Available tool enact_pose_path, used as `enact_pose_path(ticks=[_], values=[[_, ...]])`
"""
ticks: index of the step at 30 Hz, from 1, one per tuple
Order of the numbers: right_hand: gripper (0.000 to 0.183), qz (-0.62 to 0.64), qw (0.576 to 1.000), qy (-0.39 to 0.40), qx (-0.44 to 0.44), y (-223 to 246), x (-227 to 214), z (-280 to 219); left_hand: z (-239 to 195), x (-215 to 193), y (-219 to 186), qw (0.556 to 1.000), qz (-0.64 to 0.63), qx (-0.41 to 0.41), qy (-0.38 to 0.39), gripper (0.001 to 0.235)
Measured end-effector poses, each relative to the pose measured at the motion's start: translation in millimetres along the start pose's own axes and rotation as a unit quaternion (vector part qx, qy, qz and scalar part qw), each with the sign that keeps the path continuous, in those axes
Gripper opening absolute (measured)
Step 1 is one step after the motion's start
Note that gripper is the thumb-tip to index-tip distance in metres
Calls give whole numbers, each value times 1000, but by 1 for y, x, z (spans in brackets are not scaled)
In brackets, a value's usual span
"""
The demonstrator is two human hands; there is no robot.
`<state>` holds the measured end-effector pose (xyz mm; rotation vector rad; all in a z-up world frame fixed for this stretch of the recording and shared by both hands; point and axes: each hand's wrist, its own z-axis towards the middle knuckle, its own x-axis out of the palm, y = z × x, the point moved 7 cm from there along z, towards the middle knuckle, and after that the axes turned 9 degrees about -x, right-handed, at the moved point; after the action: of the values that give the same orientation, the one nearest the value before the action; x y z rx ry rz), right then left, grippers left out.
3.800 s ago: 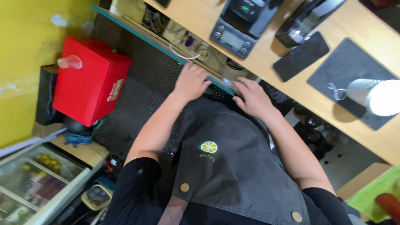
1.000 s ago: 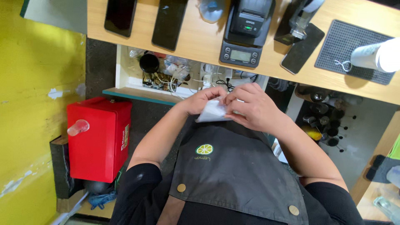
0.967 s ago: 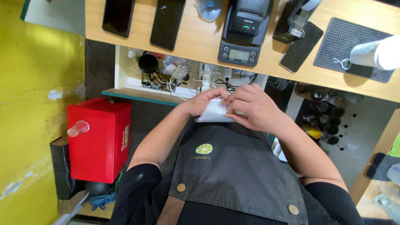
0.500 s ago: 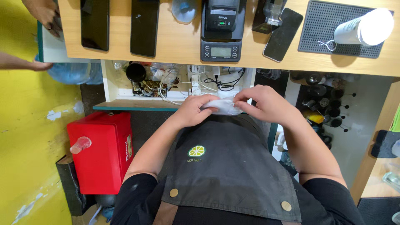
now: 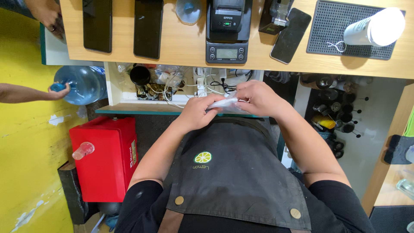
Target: The person prepares a cup of tea by adding ingredients from a small packet, pouring hot water from a dispenser, and stirring with a spoon. They then count cash and coins from a drawer and place the cup in a plastic carrier bag.
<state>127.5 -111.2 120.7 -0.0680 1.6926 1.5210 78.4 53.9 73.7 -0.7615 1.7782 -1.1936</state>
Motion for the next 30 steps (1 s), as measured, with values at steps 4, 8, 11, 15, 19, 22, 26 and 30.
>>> enact_pose_path(ticks=[4, 8, 11, 15, 19, 22, 26, 30], values=[[19, 83, 994, 8, 77, -15, 15, -8, -4, 4, 12, 999, -46, -12, 11, 34], [16, 137, 987, 25, 82, -13, 17, -11, -4, 10, 27, 988, -137, -40, 61, 32], [16, 156, 984, 40, 71, -12, 12, -11, -4, 13, 33, 986, -146, -44, 73, 30], [18, 156, 982, 58, 91, -10, 3, -11, -4, 18, 39, 966, -230, -60, 103, 32], [18, 175, 975, 64, 120, -4, -4, -8, -1, 19, 40, 971, -204, -60, 109, 32], [17, 164, 977, 57, 125, 2, -8, -7, 1, 20, 37, 972, -200, -56, 108, 34], [15, 117, 985, 45, 123, 6, -11, -3, 2, 20, 33, 973, -199, -47, 111, 35], [14, 63, 992, 28, 106, 11, -16, -2, 3, 21, 30, 974, -192, -42, 108, 36]])
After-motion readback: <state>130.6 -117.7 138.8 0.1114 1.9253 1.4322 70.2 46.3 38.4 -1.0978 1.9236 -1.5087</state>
